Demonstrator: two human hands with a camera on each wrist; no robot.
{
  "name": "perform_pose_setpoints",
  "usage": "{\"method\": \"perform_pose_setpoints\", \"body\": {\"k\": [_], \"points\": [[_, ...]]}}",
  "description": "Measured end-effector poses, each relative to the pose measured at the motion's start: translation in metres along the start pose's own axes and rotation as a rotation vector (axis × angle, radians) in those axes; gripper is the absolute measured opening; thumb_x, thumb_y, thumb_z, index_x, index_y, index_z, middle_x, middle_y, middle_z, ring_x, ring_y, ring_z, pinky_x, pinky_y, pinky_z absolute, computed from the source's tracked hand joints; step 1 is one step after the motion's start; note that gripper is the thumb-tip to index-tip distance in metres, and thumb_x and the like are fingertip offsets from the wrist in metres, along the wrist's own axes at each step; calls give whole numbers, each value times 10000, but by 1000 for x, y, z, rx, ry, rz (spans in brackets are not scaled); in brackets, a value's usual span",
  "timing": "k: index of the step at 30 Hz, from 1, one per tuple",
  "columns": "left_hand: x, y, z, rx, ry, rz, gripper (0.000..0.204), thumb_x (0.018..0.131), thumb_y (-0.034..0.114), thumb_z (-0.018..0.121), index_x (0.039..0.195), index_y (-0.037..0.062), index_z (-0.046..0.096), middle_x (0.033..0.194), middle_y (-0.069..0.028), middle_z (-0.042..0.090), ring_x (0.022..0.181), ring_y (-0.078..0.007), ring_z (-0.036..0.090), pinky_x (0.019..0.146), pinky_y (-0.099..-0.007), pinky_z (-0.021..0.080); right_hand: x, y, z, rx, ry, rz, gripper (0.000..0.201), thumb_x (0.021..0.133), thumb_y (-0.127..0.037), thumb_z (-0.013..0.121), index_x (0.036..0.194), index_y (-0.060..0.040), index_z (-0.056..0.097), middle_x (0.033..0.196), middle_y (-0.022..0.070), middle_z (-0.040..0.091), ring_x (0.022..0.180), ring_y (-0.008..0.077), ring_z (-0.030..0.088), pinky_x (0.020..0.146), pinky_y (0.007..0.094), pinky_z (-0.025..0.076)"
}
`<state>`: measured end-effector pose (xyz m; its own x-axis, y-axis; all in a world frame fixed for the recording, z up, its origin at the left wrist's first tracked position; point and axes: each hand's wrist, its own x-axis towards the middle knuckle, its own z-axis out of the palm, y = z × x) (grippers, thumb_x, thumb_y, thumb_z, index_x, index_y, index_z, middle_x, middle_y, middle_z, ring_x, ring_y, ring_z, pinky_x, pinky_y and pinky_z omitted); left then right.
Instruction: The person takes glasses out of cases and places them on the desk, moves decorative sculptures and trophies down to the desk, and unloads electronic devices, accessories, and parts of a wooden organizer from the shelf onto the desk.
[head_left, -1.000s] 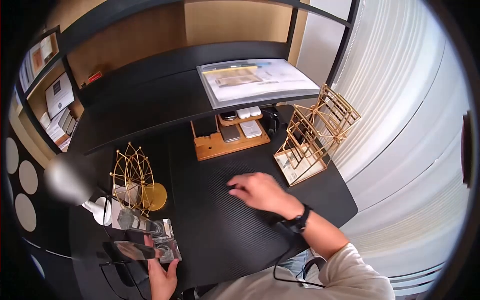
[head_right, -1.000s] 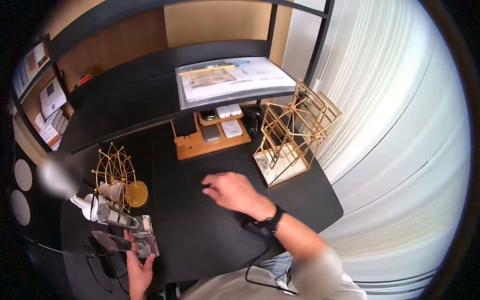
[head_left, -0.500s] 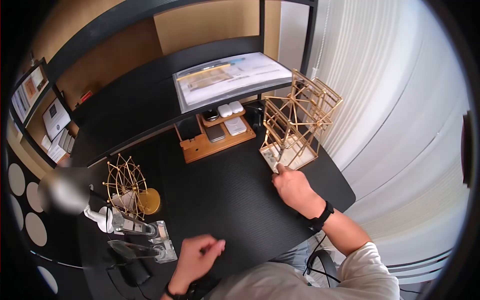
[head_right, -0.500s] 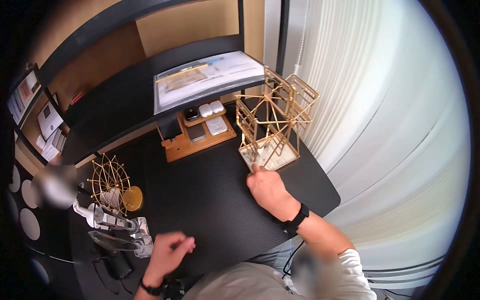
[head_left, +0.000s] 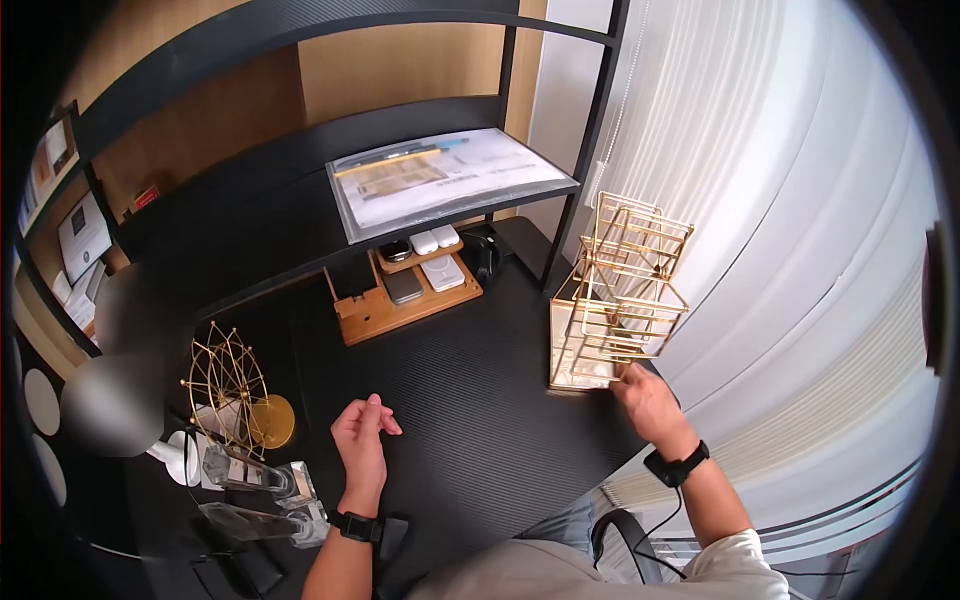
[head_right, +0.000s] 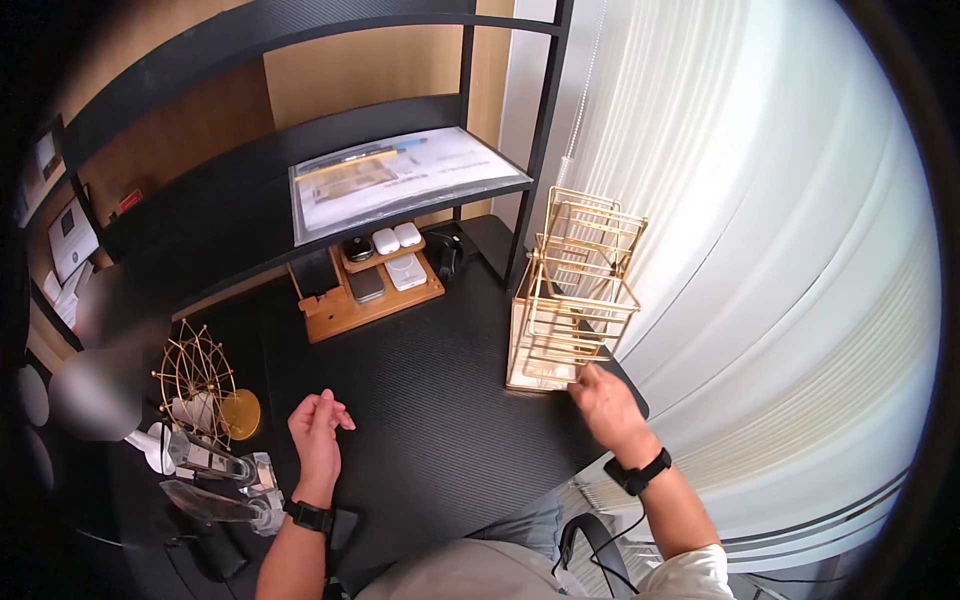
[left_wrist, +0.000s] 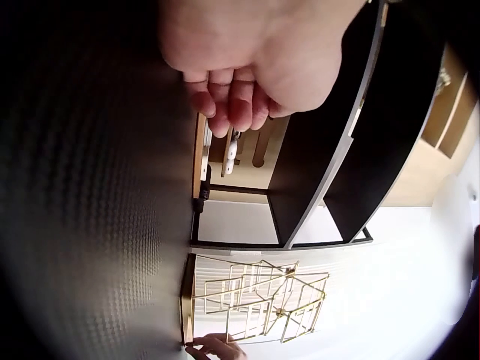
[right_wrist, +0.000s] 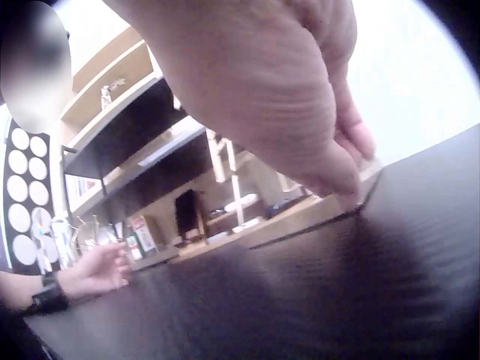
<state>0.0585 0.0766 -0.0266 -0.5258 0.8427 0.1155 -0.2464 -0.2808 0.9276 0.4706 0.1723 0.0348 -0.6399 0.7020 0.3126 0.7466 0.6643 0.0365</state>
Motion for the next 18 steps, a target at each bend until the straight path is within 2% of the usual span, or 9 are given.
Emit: {"method": "perform_pose_setpoints", "body": {"k": [6, 9, 10, 12, 16, 18], "points": [[0, -1, -1, -12, -20, -16, 314, 1064, 167, 629, 803, -3, 665, 662, -41, 624, 580, -110, 597, 595, -252, 490, 18, 55, 11, -113, -92, -7, 163, 792, 11, 615, 920, -18, 712, 1127, 162, 666, 1099, 337, 655, 910, 405, 575], [-3, -1, -3, -17, -22, -19, 303, 1059, 151, 634, 802, -6, 664, 675, -40, 629, 583, -105, 596, 593, -250, 490, 27, 72, 22, -135, -44, -7, 161, 791, -5, 616, 910, -32, 722, 1114, 155, 680, 1149, 340, 643, 960, 426, 557], [-4, -1, -3, -20, -21, -20, 298, 1057, 143, 636, 802, -7, 664, 683, -38, 630, 584, -102, 594, 591, -249, 490, 28, 79, 26, -138, -46, -20, 161, 791, -5, 616, 910, -32, 722, 1114, 155, 680, 1149, 340, 643, 960, 426, 557], [-5, -1, -3, -3, -11, -21, 302, 1061, 146, 626, 796, 6, 660, 686, -40, 628, 586, -105, 594, 593, -259, 495, 26, 91, 35, -169, 80, -104, 167, 806, -49, 633, 934, -54, 740, 1104, 141, 691, 1155, 329, 626, 987, 437, 528], [-6, 4, -2, 51, -20, -34, 304, 1064, 151, 620, 792, 20, 659, 698, -42, 638, 584, -105, 598, 592, -264, 494, 24, 101, 33, -309, -52, -73, 189, 824, -110, 649, 966, -75, 769, 1140, 114, 698, 1126, 308, 590, 979, 417, 488], [-6, 2, -4, 58, -28, -34, 305, 1061, 153, 628, 796, 6, 662, 711, -39, 644, 595, -94, 603, 586, -249, 497, 17, 111, 39, -292, -7, -81, 220, 821, -89, 637, 997, -104, 768, 1127, 109, 703, 1080, 310, 608, 965, 419, 500]]}}
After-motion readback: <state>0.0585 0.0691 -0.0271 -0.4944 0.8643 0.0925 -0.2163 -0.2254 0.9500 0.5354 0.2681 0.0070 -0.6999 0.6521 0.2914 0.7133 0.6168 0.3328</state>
